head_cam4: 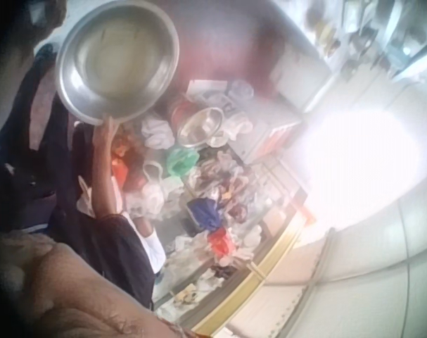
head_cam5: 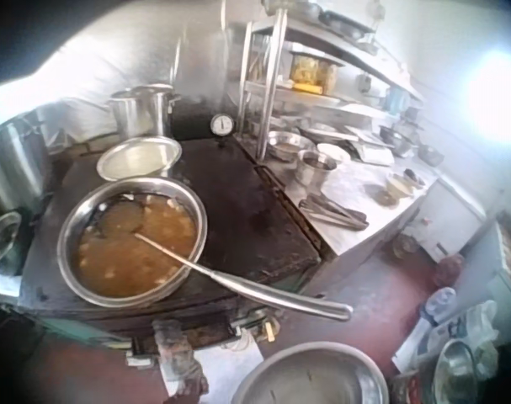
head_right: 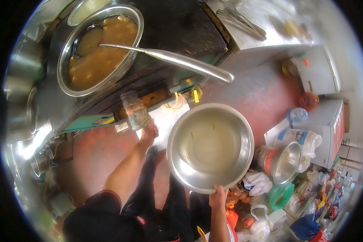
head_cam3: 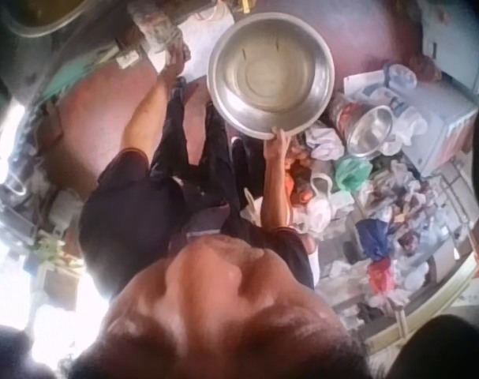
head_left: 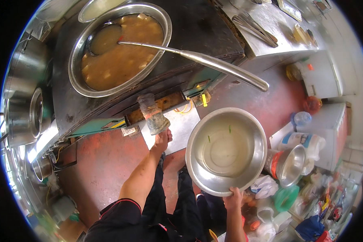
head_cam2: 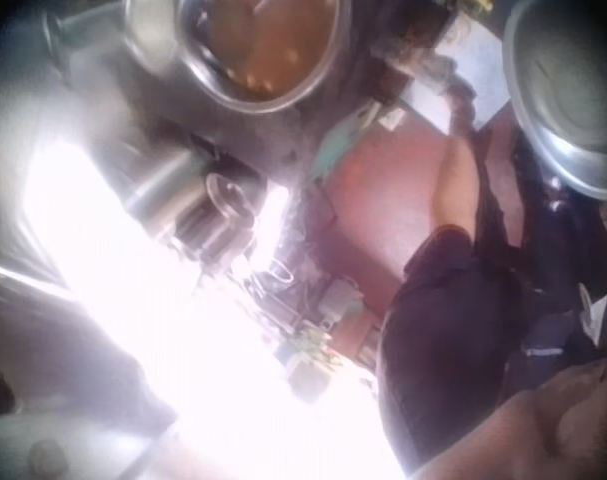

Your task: The person gathers bundles of green leafy vegetables, washes them in a sink with water, and places the cleaned vegetables into a green bowl. The person also moves a metal bowl to the stove area and back to the sink.

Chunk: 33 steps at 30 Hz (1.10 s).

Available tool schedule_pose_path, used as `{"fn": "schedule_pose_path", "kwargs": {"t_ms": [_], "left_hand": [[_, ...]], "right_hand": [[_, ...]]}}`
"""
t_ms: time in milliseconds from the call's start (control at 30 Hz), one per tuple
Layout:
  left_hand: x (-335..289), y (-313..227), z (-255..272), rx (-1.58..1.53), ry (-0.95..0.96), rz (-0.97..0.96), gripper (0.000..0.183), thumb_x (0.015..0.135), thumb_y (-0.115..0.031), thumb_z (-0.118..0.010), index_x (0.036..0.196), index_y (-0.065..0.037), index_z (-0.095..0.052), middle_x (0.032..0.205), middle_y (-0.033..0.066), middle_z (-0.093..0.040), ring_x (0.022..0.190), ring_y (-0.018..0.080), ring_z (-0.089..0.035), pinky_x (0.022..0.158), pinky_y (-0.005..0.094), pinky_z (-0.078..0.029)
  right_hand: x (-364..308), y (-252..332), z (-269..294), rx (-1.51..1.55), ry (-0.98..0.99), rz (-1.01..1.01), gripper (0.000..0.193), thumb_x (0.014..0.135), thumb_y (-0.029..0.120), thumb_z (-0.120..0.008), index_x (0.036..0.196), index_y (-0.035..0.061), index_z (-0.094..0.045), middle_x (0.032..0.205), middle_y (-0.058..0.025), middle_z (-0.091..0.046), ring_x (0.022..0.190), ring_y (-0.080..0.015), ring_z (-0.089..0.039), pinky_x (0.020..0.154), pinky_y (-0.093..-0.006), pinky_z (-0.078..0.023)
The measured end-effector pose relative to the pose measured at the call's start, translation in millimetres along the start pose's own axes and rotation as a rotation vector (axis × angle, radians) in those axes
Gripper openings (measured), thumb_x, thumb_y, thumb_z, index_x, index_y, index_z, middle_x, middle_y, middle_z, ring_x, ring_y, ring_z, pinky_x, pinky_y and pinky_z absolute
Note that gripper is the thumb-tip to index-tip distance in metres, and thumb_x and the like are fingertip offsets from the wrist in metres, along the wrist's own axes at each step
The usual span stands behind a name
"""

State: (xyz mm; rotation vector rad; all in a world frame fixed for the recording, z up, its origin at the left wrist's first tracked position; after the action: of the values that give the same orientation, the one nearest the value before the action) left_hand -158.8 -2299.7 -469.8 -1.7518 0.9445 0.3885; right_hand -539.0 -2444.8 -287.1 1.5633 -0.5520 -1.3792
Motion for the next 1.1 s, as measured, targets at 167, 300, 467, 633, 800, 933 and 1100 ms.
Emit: {"fn": "schedule_pose_path", "kwargs": {"t_ms": [167, 300, 467, 633, 800, 933, 1100], "left_hand": [[-52.4, 38.3, -0.8, 0.042, -0.12, 0.09, 0.033, 0.096, -0.038, -0.054, 0.078, -0.012, -0.044, 0.063, -0.0006, -0.044, 0.053, 0.0104, -0.042, 0.047, 0.0251, -0.036], [-94.5, 54.8, -10.1, 0.201, -0.113, 0.129, 0.032, 0.097, -0.038, -0.054, 0.084, -0.009, -0.047, 0.066, 0.0011, -0.048, 0.056, 0.0133, -0.047, 0.051, 0.0284, -0.041], [-136.1, 95.9, -9.2, 0.189, -0.09, 0.047, 0.034, 0.099, -0.04, -0.049, 0.082, -0.01, -0.045, 0.062, 0.0007, -0.048, 0.05, 0.0118, -0.047, 0.048, 0.027, -0.04], [-151.8, 142.7, -7.2, 0.061, -0.024, 0.176, 0.036, 0.1, -0.039, -0.048, 0.081, -0.009, -0.046, 0.06, 0.0029, -0.051, 0.049, 0.0122, -0.048, 0.047, 0.026, -0.039], [-167.1, 146.2, -11.4, -0.008, -0.043, 0.236, 0.028, 0.1, -0.034, -0.048, 0.091, -0.008, -0.046, 0.065, 0.0022, -0.051, 0.052, 0.0108, -0.048, 0.046, 0.0238, -0.039], [-167.5, 145.8, -10.9, -0.05, -0.061, 0.29, 0.023, 0.1, -0.031, -0.05, 0.098, -0.009, -0.046, 0.069, 0.0003, -0.05, 0.056, 0.0091, -0.048, 0.047, 0.0224, -0.039], [-168.4, 142.7, -12.9, -0.08, -0.071, 0.307, 0.023, 0.1, -0.032, -0.051, 0.099, -0.009, -0.047, 0.069, -0.0007, -0.05, 0.056, 0.0086, -0.048, 0.046, 0.0221, -0.039]], "right_hand": [[10.8, 34.3, -7.6, -0.753, 0.211, 0.517, 0.022, 0.074, -0.007, -0.056, 0.094, 0.0017, -0.06, 0.108, -0.0208, -0.057, 0.098, -0.04, -0.054, 0.09, -0.0437, -0.042], [14.9, 42.5, -8.2, -0.999, 0.117, 0.587, 0.026, 0.071, -0.007, -0.062, 0.094, 0.0062, -0.057, 0.092, -0.0203, -0.062, 0.096, -0.0405, -0.052, 0.09, -0.0453, -0.04], [40.8, 17.1, 16.3, -0.358, 0.078, 0.148, 0.023, 0.074, -0.004, -0.063, 0.093, 0.0057, -0.057, 0.1, -0.0186, -0.059, 0.098, -0.0381, -0.052, 0.088, -0.0457, -0.043], [31.2, 44.5, -24.1, 0.156, -0.15, -0.305, 0.036, 0.075, -0.002, -0.061, 0.109, 0.0056, -0.052, 0.108, -0.0132, -0.052, 0.101, -0.0291, -0.052, 0.086, -0.0413, -0.046], [42.3, 45.2, -29.5, -0.147, 0.136, -0.142, 0.04, 0.078, 0.004, -0.059, 0.116, 0.0033, -0.045, 0.109, -0.01, -0.048, 0.098, -0.0245, -0.051, 0.083, -0.0365, -0.046], [31.3, 67.2, -57.5, -0.109, -0.036, -0.201, 0.032, 0.077, 0.005, -0.058, 0.109, 0.0032, -0.054, 0.094, -0.0059, -0.057, 0.075, -0.0185, -0.058, 0.054, -0.0309, -0.047], [29.9, 75.5, -81.7, -0.076, 0.093, -0.121, 0.031, 0.079, 0.005, -0.056, 0.11, 0.0029, -0.055, 0.089, -0.0052, -0.058, 0.066, -0.0186, -0.057, 0.046, -0.0286, -0.046]]}}
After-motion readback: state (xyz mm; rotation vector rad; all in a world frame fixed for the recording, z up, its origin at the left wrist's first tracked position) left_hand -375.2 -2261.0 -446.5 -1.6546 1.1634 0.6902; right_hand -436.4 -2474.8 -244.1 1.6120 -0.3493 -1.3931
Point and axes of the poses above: each hand's wrist, its own x-axis towards the middle knuckle, its own z-axis out of the back of the hand, y = z × x, the point moved 5 cm from there along x, towards the middle knuckle
